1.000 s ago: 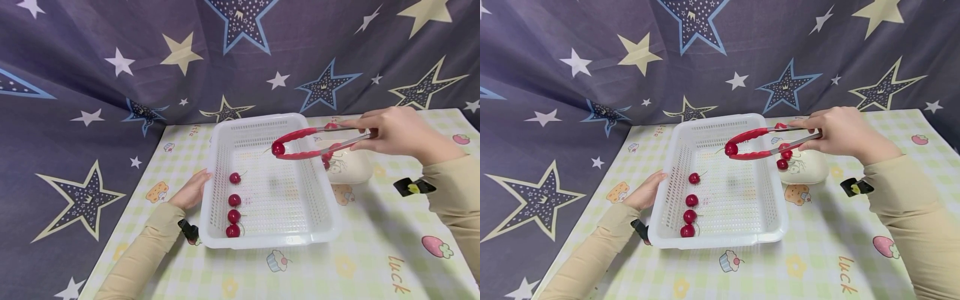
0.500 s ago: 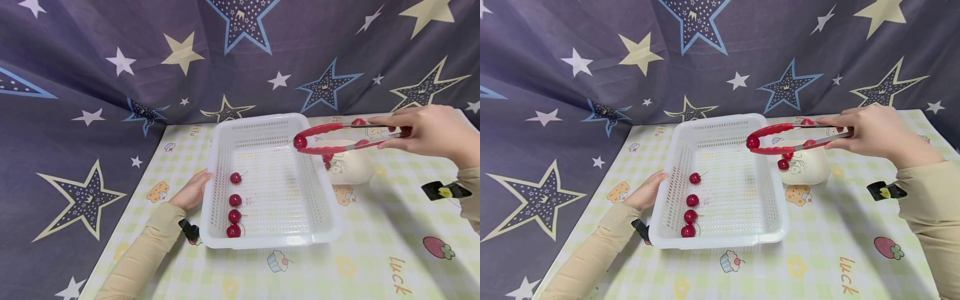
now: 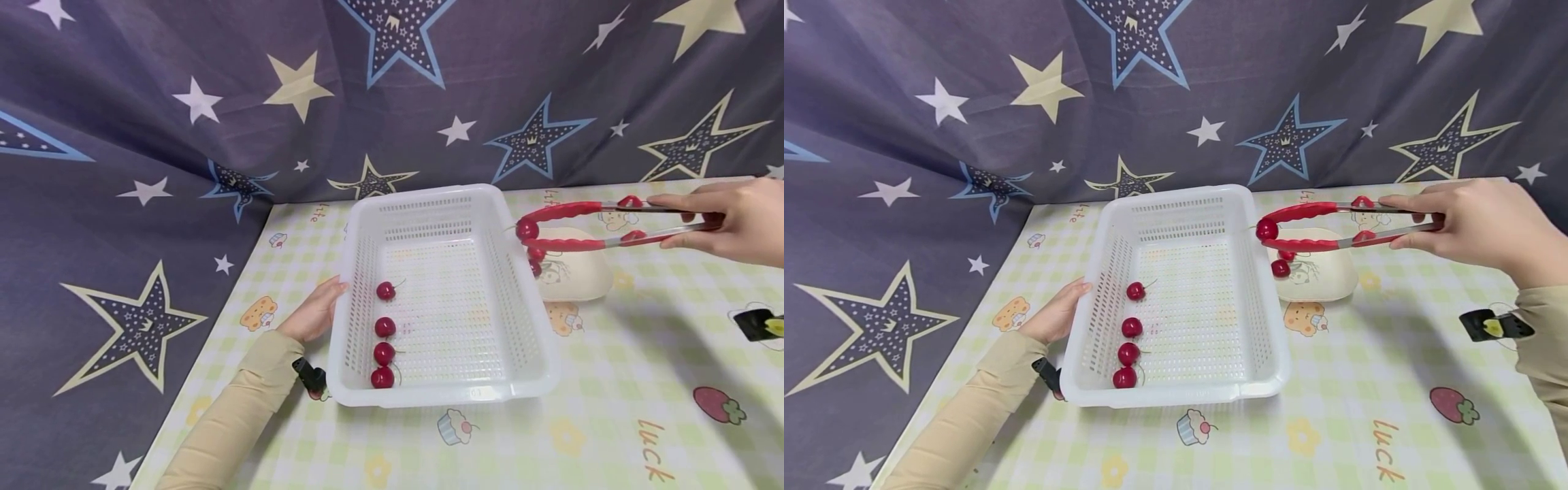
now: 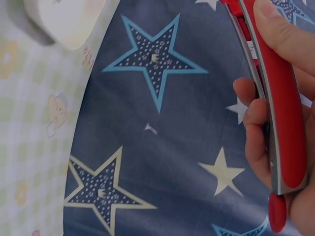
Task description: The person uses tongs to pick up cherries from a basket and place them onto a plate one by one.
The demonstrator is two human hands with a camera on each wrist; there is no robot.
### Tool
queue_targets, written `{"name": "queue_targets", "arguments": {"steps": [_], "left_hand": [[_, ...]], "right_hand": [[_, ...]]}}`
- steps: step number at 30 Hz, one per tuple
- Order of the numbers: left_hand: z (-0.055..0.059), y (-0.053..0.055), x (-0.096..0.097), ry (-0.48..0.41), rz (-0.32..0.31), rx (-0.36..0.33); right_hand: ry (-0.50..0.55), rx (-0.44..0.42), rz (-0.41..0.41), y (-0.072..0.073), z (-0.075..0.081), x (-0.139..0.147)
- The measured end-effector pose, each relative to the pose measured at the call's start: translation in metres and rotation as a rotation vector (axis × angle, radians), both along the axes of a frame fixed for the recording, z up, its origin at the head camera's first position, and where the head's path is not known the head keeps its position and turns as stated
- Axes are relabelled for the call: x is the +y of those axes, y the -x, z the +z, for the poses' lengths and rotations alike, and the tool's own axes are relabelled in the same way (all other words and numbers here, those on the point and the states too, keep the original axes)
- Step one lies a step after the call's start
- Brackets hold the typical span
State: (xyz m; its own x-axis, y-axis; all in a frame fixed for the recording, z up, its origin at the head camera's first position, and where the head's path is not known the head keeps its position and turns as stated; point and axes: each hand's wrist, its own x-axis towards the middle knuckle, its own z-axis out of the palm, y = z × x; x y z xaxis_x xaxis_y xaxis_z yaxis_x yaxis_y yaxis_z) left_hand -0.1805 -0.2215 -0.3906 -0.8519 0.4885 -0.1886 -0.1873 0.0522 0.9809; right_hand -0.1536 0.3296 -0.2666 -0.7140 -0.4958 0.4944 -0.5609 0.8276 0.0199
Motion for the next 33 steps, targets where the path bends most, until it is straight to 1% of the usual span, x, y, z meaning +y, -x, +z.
{"name": "queue_targets", "arguments": {"steps": [9, 13, 17, 22, 26, 29, 33], "left_hand": [[0.000, -0.002, 0.000, -0.001, 0.013, -0.005], [0.000, -0.002, 0.001, -0.004, 0.015, -0.006], [0.000, -0.002, 0.001, -0.004, 0.012, 0.000], [0.000, -0.002, 0.001, -0.009, 0.007, 0.000], [0.000, -0.001, 0.001, -0.015, 0.003, 0.004], [-0.001, -0.001, 0.000, -0.011, -0.004, 0.011], [-0.001, 0.000, 0.000, -0.006, -0.011, 0.015]], "right_hand": [[0.007, -0.046, -0.062, -0.002, -0.017, 0.017], [0.007, -0.067, -0.093, -0.005, -0.024, 0.021], [0.007, -0.078, -0.108, -0.007, -0.031, 0.024], [-0.019, -0.113, -0.130, -0.009, -0.042, 0.027], [-0.035, -0.137, -0.153, -0.008, -0.049, 0.028], [-0.044, -0.160, -0.164, -0.008, -0.054, 0.030], [-0.084, -0.190, -0.179, -0.007, -0.058, 0.032]]}}
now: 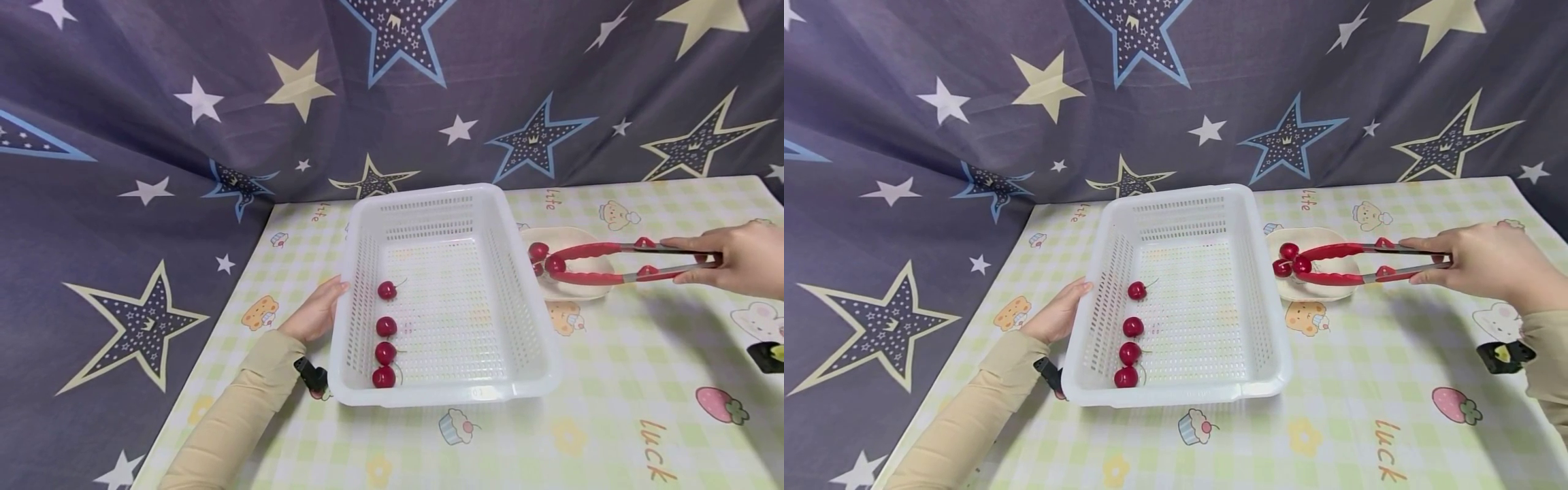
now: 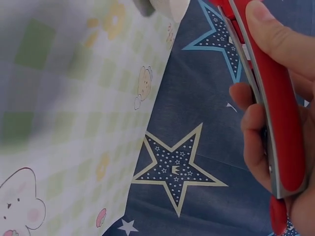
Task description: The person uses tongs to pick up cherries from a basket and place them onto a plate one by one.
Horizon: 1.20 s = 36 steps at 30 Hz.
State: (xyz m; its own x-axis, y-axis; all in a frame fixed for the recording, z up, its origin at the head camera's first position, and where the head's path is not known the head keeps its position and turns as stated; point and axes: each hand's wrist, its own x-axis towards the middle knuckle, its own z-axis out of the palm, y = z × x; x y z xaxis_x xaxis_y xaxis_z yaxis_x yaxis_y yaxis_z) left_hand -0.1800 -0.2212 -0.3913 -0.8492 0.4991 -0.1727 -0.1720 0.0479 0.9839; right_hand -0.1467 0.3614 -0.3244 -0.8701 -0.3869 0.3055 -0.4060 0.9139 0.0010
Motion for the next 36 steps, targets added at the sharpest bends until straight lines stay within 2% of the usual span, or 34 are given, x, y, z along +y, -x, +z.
{"name": "queue_targets", "arguments": {"steps": [10, 17, 30, 36], "left_hand": [[0.002, -0.001, 0.001, -0.012, 0.009, -0.015], [0.001, 0.000, 0.002, 0.001, 0.000, -0.004], [0.001, -0.001, 0.003, -0.005, 0.009, -0.022], [0.001, -0.001, 0.002, -0.004, 0.011, -0.021]], "right_hand": [[-0.103, -0.044, -0.014, 0.001, 0.004, -0.004], [-0.150, -0.119, -0.031, 0.003, 0.006, -0.008], [-0.160, -0.187, -0.055, 0.005, 0.008, -0.010], [-0.151, -0.192, -0.053, 0.006, 0.009, -0.011]]}}
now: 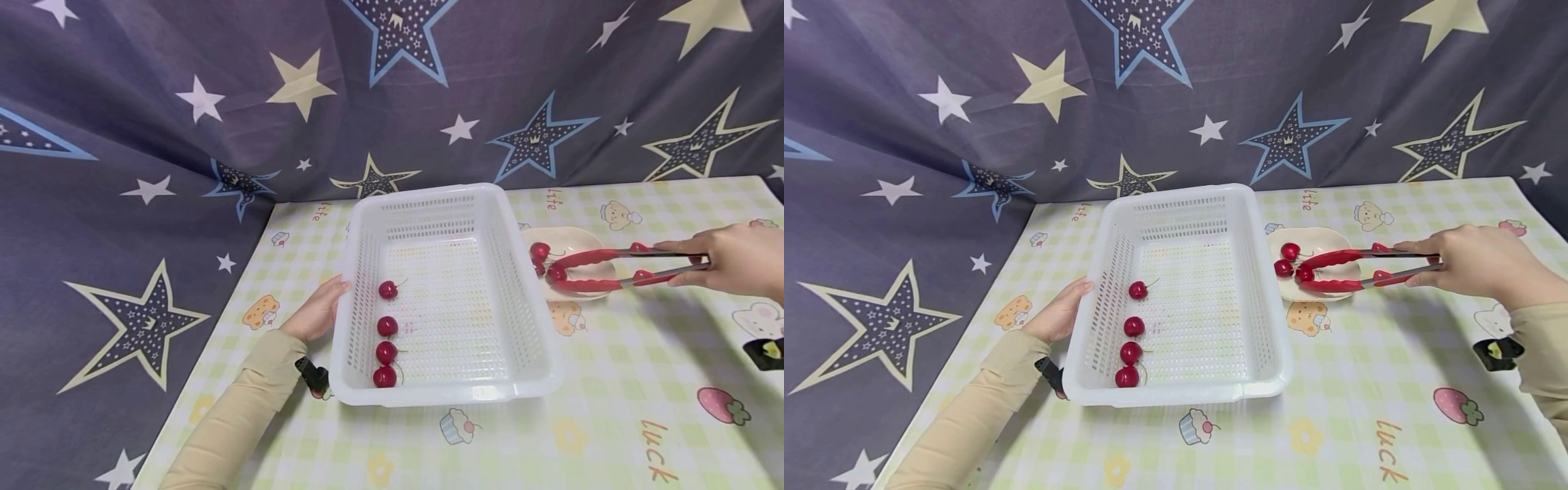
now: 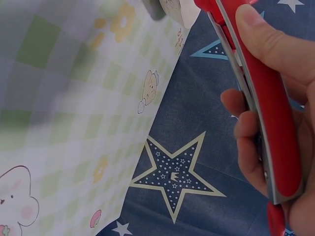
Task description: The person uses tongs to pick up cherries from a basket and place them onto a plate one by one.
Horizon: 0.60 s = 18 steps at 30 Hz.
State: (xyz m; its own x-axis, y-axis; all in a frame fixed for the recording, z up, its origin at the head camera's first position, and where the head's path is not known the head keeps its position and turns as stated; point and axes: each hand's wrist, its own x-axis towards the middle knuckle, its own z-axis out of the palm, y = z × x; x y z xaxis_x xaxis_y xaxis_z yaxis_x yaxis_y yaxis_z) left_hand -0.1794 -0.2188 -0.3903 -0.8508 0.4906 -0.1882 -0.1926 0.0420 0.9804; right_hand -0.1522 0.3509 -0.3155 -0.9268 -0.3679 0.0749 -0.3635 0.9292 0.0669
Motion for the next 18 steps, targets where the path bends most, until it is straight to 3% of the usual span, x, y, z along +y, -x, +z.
{"name": "queue_targets", "arguments": {"steps": [10, 18], "left_hand": [[0.0000, -0.0005, -0.0003, 0.006, -0.001, 0.009], [-0.0003, -0.0002, 0.0000, 0.005, 0.002, 0.005]], "right_hand": [[-0.007, 0.002, -0.007, -0.0001, -0.0013, 0.0014], [0.020, 0.097, 0.030, -0.0034, -0.0035, 0.0035]]}}
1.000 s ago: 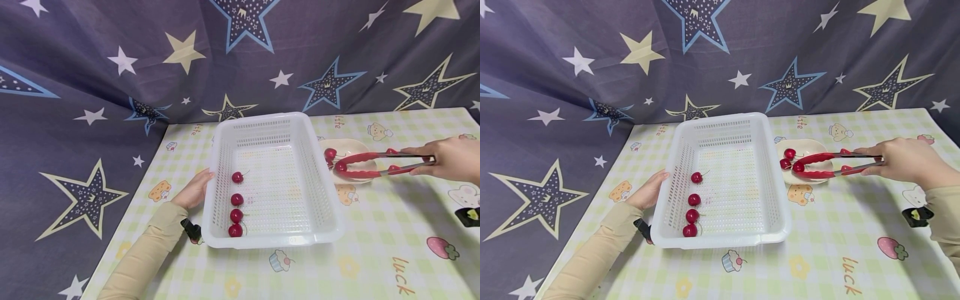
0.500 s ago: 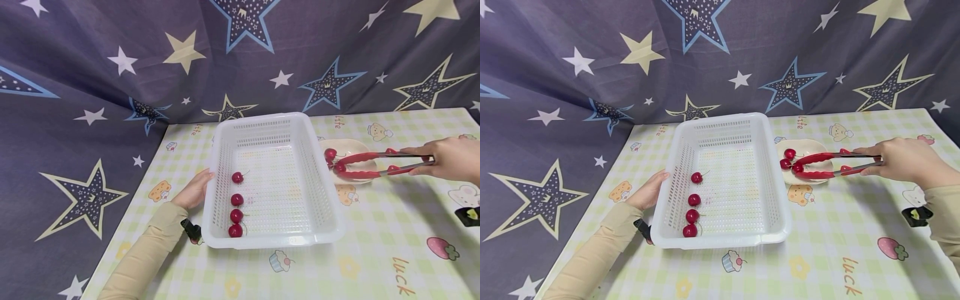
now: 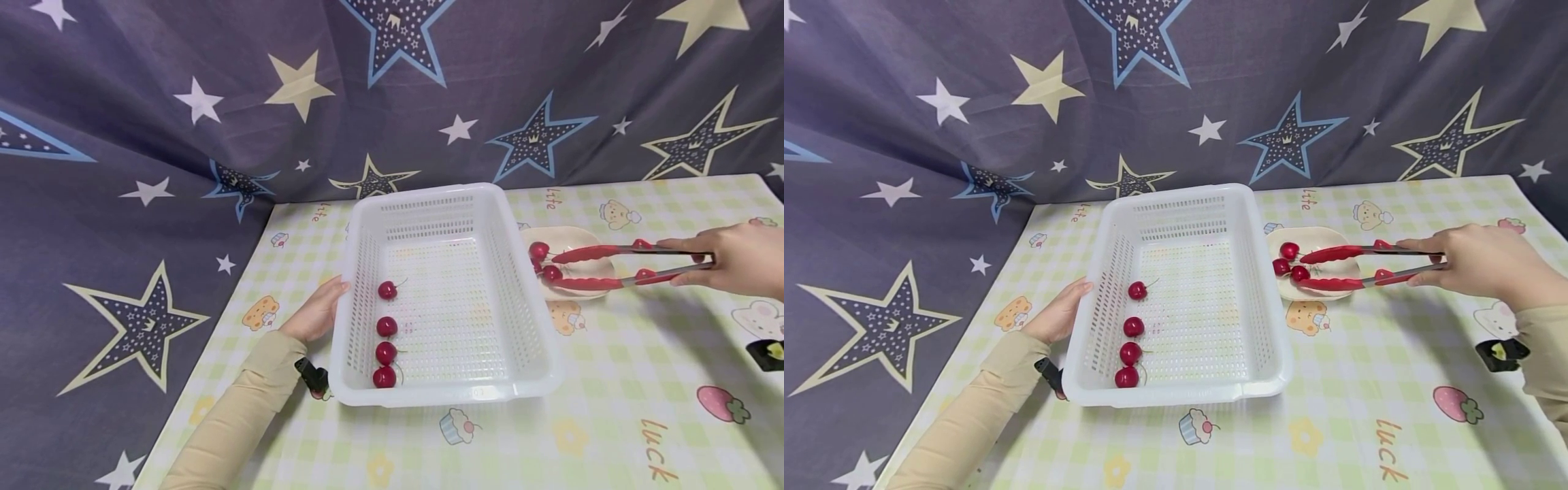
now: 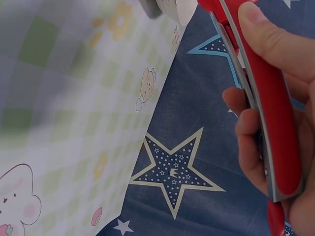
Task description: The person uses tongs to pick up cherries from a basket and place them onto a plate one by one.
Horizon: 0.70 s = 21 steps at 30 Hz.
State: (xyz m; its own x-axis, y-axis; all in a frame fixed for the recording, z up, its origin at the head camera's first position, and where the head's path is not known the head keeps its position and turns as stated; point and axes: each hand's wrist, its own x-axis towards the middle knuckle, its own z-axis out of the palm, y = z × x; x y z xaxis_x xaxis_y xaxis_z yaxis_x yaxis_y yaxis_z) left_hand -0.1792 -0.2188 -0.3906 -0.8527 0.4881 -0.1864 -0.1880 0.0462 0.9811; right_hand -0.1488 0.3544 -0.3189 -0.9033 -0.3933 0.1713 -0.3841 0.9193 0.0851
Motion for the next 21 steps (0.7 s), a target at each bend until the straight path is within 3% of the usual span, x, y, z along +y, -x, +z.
{"name": "queue_targets", "arguments": {"steps": [9, 21], "left_hand": [[0.000, 0.000, 0.000, 0.001, -0.001, 0.005], [-0.001, 0.000, -0.001, 0.005, 0.011, -0.004]], "right_hand": [[0.112, 0.138, 0.074, -0.004, -0.002, 0.005], [0.173, 0.161, 0.099, -0.005, -0.011, 0.009]]}}
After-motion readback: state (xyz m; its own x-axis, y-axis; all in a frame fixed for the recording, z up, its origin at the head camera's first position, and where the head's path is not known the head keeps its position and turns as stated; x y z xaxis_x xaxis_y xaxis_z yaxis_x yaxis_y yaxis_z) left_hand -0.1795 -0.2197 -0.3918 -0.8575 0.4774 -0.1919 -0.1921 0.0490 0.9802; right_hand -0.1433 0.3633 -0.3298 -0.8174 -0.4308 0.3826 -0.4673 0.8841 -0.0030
